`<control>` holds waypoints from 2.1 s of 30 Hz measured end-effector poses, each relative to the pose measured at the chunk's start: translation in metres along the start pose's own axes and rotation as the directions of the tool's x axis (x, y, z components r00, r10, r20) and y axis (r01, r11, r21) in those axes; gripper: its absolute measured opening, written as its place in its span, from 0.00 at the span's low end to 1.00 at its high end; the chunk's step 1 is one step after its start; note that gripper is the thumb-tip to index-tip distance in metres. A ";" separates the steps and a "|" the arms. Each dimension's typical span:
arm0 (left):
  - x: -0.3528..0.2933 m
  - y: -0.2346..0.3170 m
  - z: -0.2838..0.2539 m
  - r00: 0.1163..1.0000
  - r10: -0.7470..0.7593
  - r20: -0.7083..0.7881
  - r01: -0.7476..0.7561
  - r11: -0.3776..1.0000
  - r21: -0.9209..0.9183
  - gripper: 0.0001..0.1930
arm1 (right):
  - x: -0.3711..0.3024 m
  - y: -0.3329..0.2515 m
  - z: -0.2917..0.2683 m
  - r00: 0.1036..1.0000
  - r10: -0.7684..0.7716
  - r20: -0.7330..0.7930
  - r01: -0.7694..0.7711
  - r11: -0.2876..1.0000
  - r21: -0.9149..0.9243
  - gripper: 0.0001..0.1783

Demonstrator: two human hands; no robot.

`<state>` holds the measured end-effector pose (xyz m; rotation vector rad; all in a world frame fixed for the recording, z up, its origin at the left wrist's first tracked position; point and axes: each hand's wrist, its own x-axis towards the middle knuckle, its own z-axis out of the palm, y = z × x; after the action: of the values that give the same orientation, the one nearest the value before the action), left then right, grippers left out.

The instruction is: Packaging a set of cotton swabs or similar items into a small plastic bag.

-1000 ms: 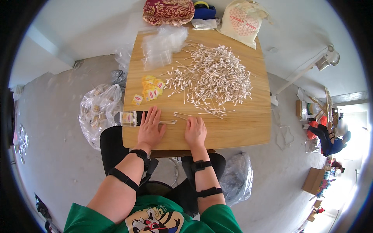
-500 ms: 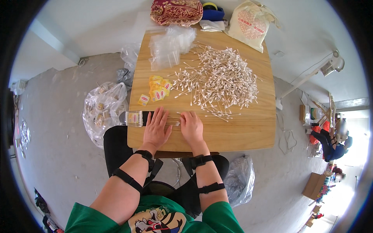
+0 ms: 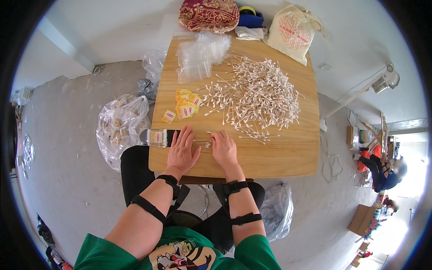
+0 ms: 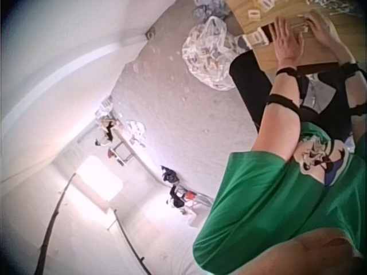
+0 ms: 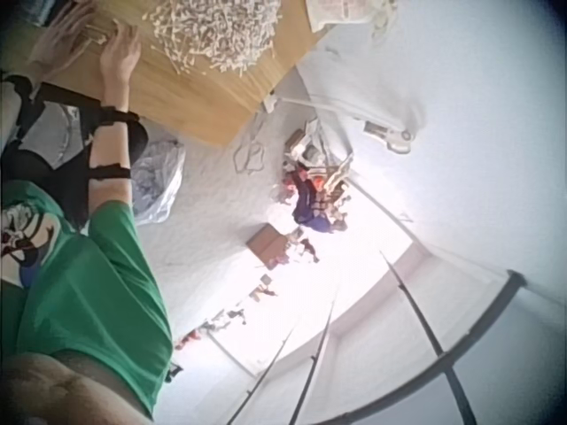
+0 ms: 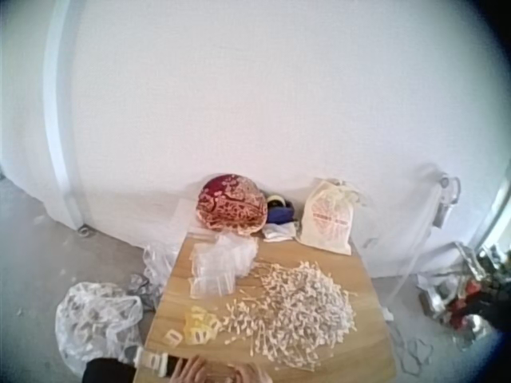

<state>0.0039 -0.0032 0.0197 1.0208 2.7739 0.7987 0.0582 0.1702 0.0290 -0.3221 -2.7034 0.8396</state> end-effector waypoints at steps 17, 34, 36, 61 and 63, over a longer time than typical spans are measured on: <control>0.002 0.004 -0.007 0.999 0.021 0.028 -0.021 1.000 0.014 0.24 | -0.008 0.017 -0.011 0.956 0.205 -0.210 -0.206 0.978 0.018 0.04; 0.000 0.002 -0.002 0.999 0.014 0.033 -0.015 1.000 0.021 0.25 | 0.036 0.009 -0.001 0.939 0.310 -0.151 -0.340 0.904 -0.258 0.06; 0.000 0.001 -0.002 1.000 0.014 0.028 -0.015 1.000 0.017 0.25 | 0.034 0.011 0.000 0.939 0.297 -0.173 -0.334 0.907 -0.257 0.05; -0.001 0.002 0.001 1.000 -0.026 0.002 0.026 0.999 0.024 0.35 | 0.062 -0.002 0.012 0.994 0.005 0.105 0.012 0.987 -0.161 0.02; -0.002 0.001 0.000 0.999 -0.035 0.001 0.035 0.999 0.018 0.36 | 0.063 -0.003 0.011 0.990 -0.032 0.138 0.054 0.986 -0.157 0.02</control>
<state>0.0058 -0.0037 0.0194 0.9728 2.7953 0.7695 -0.0043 0.1807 0.0356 -0.2478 -2.9004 0.6544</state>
